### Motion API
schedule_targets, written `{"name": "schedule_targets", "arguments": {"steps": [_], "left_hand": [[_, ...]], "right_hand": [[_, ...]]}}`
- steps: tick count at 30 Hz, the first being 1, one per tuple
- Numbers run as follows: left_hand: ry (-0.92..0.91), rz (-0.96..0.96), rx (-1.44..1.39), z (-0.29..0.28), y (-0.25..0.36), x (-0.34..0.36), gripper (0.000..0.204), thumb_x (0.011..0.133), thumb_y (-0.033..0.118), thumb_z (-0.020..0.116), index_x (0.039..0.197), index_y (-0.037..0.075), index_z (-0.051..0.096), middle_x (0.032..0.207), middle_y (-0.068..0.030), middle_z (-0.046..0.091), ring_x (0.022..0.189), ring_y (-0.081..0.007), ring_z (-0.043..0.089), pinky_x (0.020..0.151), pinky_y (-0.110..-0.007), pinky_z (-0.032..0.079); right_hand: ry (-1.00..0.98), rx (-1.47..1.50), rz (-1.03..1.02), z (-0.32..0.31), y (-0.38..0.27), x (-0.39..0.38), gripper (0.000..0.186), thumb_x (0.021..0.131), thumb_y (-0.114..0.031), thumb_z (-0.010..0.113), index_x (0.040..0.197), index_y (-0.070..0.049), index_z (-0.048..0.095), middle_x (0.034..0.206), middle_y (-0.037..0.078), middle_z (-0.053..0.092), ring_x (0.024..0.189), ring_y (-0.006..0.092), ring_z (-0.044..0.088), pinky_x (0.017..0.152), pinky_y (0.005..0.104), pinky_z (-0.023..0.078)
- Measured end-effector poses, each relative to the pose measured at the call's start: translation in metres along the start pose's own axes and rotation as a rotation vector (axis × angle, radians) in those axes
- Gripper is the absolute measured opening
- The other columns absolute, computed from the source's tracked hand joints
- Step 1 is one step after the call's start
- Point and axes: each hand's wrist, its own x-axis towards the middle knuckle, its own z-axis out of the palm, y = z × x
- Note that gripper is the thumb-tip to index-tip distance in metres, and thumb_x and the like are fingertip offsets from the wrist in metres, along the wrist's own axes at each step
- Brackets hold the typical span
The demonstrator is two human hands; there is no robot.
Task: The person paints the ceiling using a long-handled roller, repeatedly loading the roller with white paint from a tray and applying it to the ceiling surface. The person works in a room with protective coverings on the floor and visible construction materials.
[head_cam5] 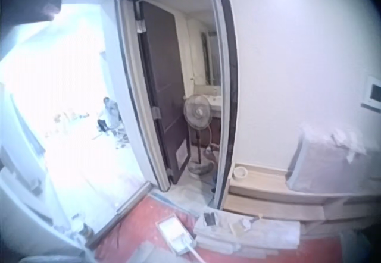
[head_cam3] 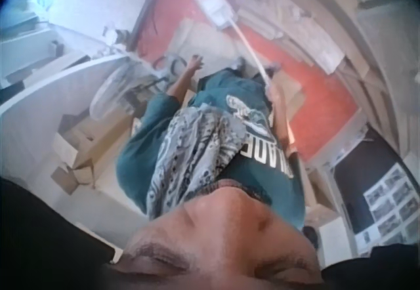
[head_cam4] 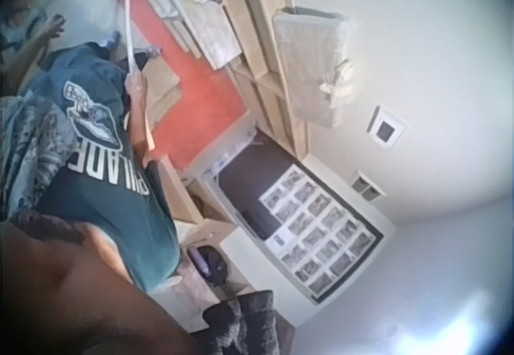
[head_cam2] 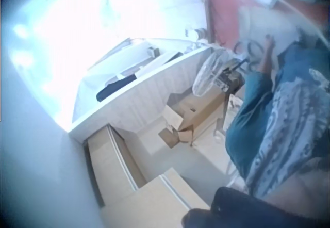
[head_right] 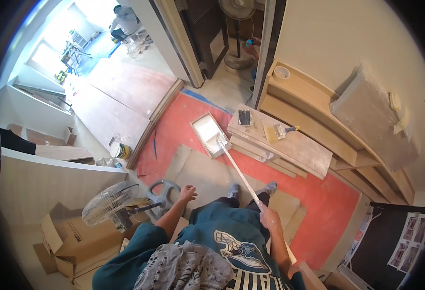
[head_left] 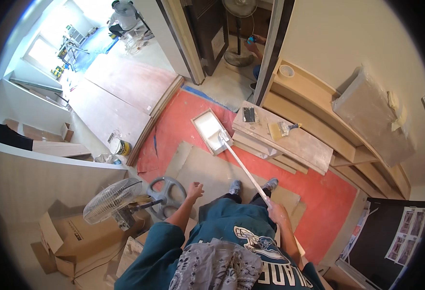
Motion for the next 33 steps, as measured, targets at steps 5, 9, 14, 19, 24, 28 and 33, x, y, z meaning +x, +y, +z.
{"name": "schedule_targets", "arguments": {"steps": [5, 9, 14, 19, 24, 28, 33], "left_hand": [[0.007, 0.02, -0.03, 0.003, -0.012, -0.005, 0.046, 0.092, 0.021, 0.061, 0.13, -0.003, 0.05, 0.112, -0.0164, 0.063, 0.087, -0.0265, 0.071, 0.066, -0.037, 0.059], [-0.031, -0.046, 0.07, -0.002, -0.025, -0.001, 0.045, 0.093, 0.023, 0.061, 0.128, -0.003, 0.053, 0.11, -0.0188, 0.065, 0.083, -0.0264, 0.07, 0.062, -0.035, 0.058], [-0.037, -0.046, 0.044, 0.008, -0.017, 0.002, 0.044, 0.092, 0.023, 0.061, 0.127, -0.002, 0.055, 0.109, -0.0184, 0.066, 0.083, -0.0263, 0.071, 0.062, -0.035, 0.058], [-0.081, 0.06, -0.082, 0.018, -0.006, 0.005, 0.043, 0.091, 0.022, 0.061, 0.127, 0.0, 0.056, 0.108, -0.0158, 0.067, 0.081, -0.0256, 0.071, 0.063, -0.036, 0.058], [-0.12, -0.003, 0.075, 0.024, 0.0, 0.007, 0.038, 0.095, 0.028, 0.06, 0.128, 0.009, 0.054, 0.11, -0.0093, 0.064, 0.082, -0.0206, 0.068, 0.066, -0.034, 0.056], [-0.09, 0.011, 0.001, 0.022, -0.002, 0.009, 0.04, 0.09, 0.022, 0.061, 0.125, 0.002, 0.058, 0.109, -0.0146, 0.066, 0.08, -0.025, 0.071, 0.063, -0.037, 0.058], [-0.07, 0.023, 0.021, 0.016, -0.015, 0.006, 0.041, 0.09, 0.022, 0.061, 0.126, 0.002, 0.058, 0.107, -0.0145, 0.066, 0.079, -0.0252, 0.071, 0.061, -0.037, 0.057]], "right_hand": [[0.068, 0.056, -0.061, -0.006, 0.035, -0.044, 0.054, 0.088, -0.015, 0.062, 0.141, -0.02, 0.054, 0.104, 0.029, 0.067, 0.097, 0.0457, 0.065, 0.086, 0.0486, 0.052], [0.058, 0.038, 0.006, 0.0, 0.011, -0.02, 0.053, 0.088, -0.015, 0.062, 0.14, -0.018, 0.054, 0.103, 0.028, 0.067, 0.097, 0.0458, 0.065, 0.085, 0.0486, 0.051], [0.035, 0.008, 0.009, -0.01, 0.001, -0.026, 0.053, 0.087, -0.016, 0.062, 0.139, -0.02, 0.056, 0.103, 0.027, 0.068, 0.096, 0.0451, 0.066, 0.084, 0.049, 0.052], [0.085, 0.047, -0.007, 0.002, 0.035, -0.052, 0.053, 0.086, -0.014, 0.063, 0.138, -0.019, 0.057, 0.105, 0.028, 0.068, 0.098, 0.0445, 0.066, 0.086, 0.0478, 0.052], [0.093, 0.076, -0.004, 0.001, 0.009, -0.012, 0.053, 0.086, -0.014, 0.063, 0.138, -0.02, 0.057, 0.106, 0.028, 0.067, 0.1, 0.0443, 0.066, 0.087, 0.0476, 0.052], [0.048, 0.005, 0.006, -0.003, 0.009, -0.015, 0.051, 0.087, -0.015, 0.063, 0.137, -0.023, 0.057, 0.104, 0.026, 0.068, 0.097, 0.0433, 0.066, 0.086, 0.0506, 0.051], [0.118, 0.021, -0.038, 0.005, 0.015, -0.022, 0.052, 0.087, -0.014, 0.063, 0.138, -0.02, 0.057, 0.103, 0.028, 0.068, 0.097, 0.0448, 0.066, 0.085, 0.0498, 0.052]]}}
